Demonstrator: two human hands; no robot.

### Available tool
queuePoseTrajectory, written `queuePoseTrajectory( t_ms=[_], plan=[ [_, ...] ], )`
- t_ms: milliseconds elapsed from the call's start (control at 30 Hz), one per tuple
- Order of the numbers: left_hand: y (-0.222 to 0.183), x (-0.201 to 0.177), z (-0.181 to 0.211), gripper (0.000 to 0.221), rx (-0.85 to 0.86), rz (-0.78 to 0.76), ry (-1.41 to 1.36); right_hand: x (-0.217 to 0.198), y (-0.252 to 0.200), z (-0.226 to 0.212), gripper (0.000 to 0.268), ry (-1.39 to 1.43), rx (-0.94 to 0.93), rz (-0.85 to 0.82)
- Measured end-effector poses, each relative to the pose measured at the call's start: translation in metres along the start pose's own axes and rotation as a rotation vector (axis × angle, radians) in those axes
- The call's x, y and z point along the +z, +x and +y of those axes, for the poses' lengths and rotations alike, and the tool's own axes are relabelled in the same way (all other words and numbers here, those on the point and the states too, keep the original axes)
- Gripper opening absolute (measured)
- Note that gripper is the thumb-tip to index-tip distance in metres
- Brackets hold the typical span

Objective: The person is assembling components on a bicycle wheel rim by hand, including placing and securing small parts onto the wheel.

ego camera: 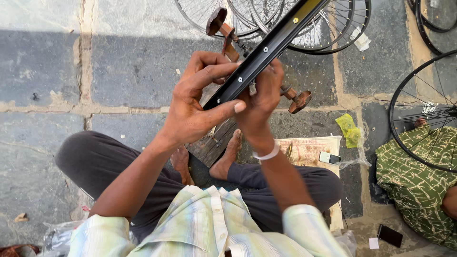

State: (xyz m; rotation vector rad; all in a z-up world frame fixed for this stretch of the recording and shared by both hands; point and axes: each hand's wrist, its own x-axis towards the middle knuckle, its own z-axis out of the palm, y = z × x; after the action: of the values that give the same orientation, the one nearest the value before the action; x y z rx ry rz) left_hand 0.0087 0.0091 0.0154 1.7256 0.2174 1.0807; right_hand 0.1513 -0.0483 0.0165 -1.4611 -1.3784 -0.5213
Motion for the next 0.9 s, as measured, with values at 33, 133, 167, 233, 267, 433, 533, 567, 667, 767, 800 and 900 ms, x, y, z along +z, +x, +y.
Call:
queuePoseTrajectory(
  t_ms=[33, 133, 167, 233, 267, 433, 533, 567, 667, 767, 800, 900],
  plan=[
    [-0.004, 0.001, -0.001, 0.053, -0.009, 0.006, -0.019, 0.011, -0.016, -0.002, 0.025, -0.039, 0.001, 0.088],
    [-0.004, -0.001, -0.004, 0.055, -0.021, -0.003, -0.069, 0.032, -0.044, 0.003, 0.027, 0.032, 0.061, 0.256],
    [-0.004, 0.0, -0.005, 0.058, -0.03, -0.013, -0.091, 0.03, -0.047, 0.008, 0.027, 0.181, 0.117, 0.226],
    [-0.004, -0.001, -0.005, 0.062, -0.038, -0.017, -0.112, 0.015, -0.05, 0.017, 0.026, 0.382, 0.211, 0.12],
    [-0.004, -0.001, -0.006, 0.064, -0.037, -0.009, -0.113, 0.004, -0.049, 0.022, 0.024, 0.433, 0.249, 0.043],
    [-0.008, 0.001, -0.01, 0.062, -0.075, 0.001, -0.121, -0.038, -0.021, 0.029, 0.028, 0.707, 0.358, -0.282],
    [-0.009, -0.001, -0.009, 0.059, -0.073, -0.008, -0.121, -0.046, 0.0, 0.029, 0.044, 0.769, 0.249, -0.528],
    [-0.009, -0.001, -0.009, 0.059, -0.061, -0.007, -0.115, -0.047, 0.005, 0.028, 0.041, 0.805, 0.233, -0.586],
    [-0.009, -0.001, -0.008, 0.057, -0.062, 0.013, -0.06, -0.045, 0.009, 0.018, 0.043, 0.59, 0.143, -0.57],
    [-0.011, -0.001, -0.01, 0.053, -0.054, 0.02, -0.055, -0.044, 0.015, 0.012, 0.045, 0.52, 0.059, -0.581],
    [-0.01, -0.001, -0.011, 0.052, -0.044, 0.014, -0.064, -0.044, 0.022, 0.013, 0.045, 0.545, 0.036, -0.602],
    [-0.011, -0.003, -0.012, 0.055, -0.017, -0.01, -0.063, -0.054, 0.055, 0.031, 0.054, 0.485, -0.133, -0.938]
  ],
)
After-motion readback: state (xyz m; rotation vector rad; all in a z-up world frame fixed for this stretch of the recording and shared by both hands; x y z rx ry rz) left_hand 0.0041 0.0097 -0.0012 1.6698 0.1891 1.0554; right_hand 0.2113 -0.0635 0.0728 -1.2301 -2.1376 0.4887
